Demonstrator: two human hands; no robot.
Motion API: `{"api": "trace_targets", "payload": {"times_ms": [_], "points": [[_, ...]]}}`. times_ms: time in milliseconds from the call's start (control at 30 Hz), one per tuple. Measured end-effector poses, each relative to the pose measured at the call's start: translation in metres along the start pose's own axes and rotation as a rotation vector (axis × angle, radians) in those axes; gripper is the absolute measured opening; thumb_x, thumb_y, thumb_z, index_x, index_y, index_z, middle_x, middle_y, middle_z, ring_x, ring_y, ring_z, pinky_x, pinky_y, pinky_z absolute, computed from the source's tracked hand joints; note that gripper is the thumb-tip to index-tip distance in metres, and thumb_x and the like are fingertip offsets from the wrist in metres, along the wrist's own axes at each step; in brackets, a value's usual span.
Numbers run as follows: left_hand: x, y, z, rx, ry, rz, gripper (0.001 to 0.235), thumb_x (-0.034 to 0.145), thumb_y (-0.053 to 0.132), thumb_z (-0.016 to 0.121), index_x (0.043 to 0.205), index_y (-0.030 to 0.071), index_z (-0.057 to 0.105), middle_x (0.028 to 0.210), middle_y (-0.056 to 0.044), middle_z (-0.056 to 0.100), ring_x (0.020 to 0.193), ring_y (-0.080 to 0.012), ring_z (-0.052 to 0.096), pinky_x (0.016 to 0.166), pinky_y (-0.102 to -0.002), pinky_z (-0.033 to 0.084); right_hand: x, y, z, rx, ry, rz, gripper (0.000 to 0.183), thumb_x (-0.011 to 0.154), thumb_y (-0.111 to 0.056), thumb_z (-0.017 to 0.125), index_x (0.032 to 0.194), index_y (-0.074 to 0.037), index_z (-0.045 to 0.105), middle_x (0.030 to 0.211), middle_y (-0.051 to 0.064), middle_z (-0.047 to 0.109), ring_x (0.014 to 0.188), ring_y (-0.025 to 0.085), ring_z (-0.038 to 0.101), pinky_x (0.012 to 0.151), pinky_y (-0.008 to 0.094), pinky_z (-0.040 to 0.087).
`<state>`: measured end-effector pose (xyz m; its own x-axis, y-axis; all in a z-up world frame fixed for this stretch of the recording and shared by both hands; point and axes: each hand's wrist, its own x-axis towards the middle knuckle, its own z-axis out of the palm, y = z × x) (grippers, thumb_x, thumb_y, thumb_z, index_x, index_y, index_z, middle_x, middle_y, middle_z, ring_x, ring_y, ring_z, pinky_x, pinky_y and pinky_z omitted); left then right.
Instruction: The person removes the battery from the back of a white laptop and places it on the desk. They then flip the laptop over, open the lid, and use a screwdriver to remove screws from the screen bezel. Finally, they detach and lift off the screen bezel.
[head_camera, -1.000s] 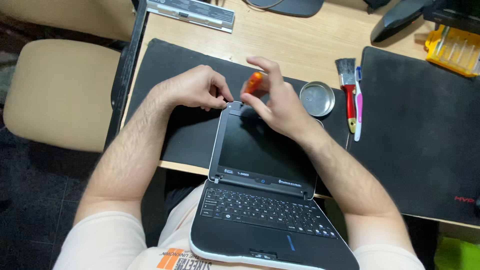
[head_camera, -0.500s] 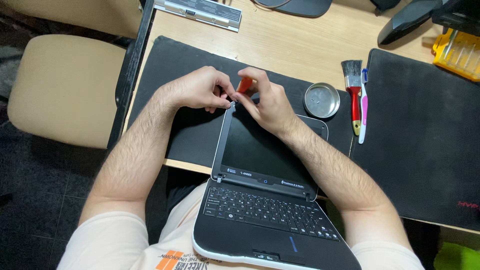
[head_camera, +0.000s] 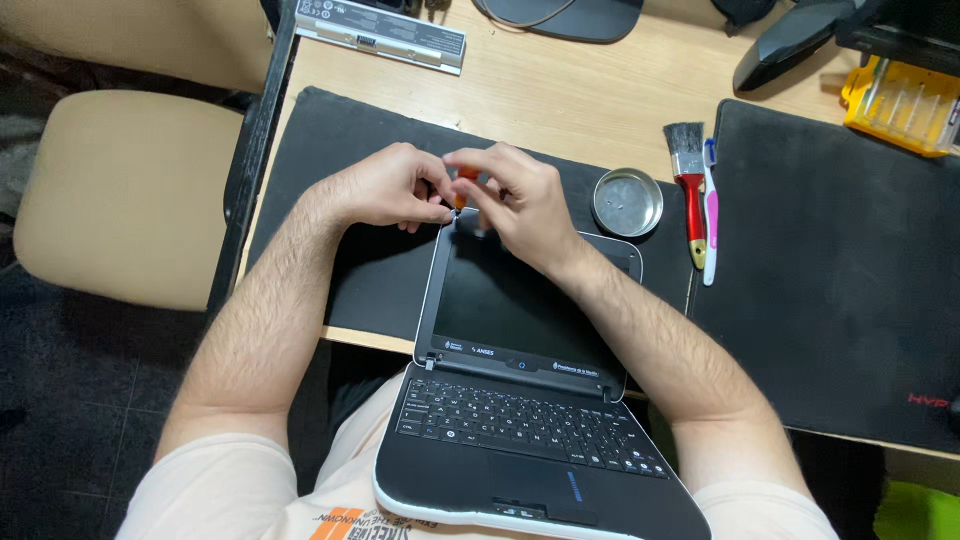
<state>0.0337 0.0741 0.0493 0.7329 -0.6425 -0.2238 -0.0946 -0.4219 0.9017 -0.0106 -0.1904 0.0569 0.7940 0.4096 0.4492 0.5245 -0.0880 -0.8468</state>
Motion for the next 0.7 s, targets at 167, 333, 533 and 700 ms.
{"api": "trace_targets", "payload": {"times_ms": [167,333,533,700], "points": [[0.005,-0.015,0.002,-0.004,0.014,0.007,0.024,0.097,0.004,0.099,0.091,-0.002,0.077,0.076,-0.009,0.070,0.055,-0.0207,0.079,0.049,-0.034,0.068,0.001,0.006,-0.001,0.328,-0.177,0.082,0.028,0.128,-0.011,0.067,0.150,-0.015,0.084,0.120,0.007,0.078,0.082,0.017,0.088,0.076,0.036,0.074],[0.003,0.000,0.003,0.020,0.008,0.013,0.029,0.098,0.007,0.099,0.084,-0.001,0.075,0.076,-0.009,0.070,0.055,-0.0193,0.079,0.048,-0.031,0.067,-0.001,0.024,0.003,0.429,-0.167,0.062,0.019,0.121,-0.012,0.081,0.138,-0.011,0.089,0.118,0.008,0.078,0.078,0.014,0.085,0.074,0.033,0.073],[0.004,-0.008,0.005,0.023,0.019,-0.008,0.020,0.099,0.006,0.098,0.092,-0.003,0.081,0.081,-0.010,0.071,0.057,-0.0198,0.080,0.049,-0.032,0.068,-0.001,0.030,0.005,0.495,-0.128,0.138,0.027,0.128,-0.022,0.073,0.151,-0.012,0.080,0.120,0.006,0.079,0.084,0.008,0.076,0.080,0.031,0.069],[0.003,-0.007,0.005,0.033,0.029,-0.013,0.014,0.097,0.004,0.098,0.103,-0.005,0.089,0.082,-0.012,0.072,0.057,-0.0200,0.079,0.050,-0.032,0.069,-0.009,0.054,0.009,0.540,-0.100,0.226,0.029,0.116,-0.020,0.089,0.136,-0.005,0.074,0.116,0.012,0.086,0.085,0.006,0.075,0.077,0.024,0.063]]}}
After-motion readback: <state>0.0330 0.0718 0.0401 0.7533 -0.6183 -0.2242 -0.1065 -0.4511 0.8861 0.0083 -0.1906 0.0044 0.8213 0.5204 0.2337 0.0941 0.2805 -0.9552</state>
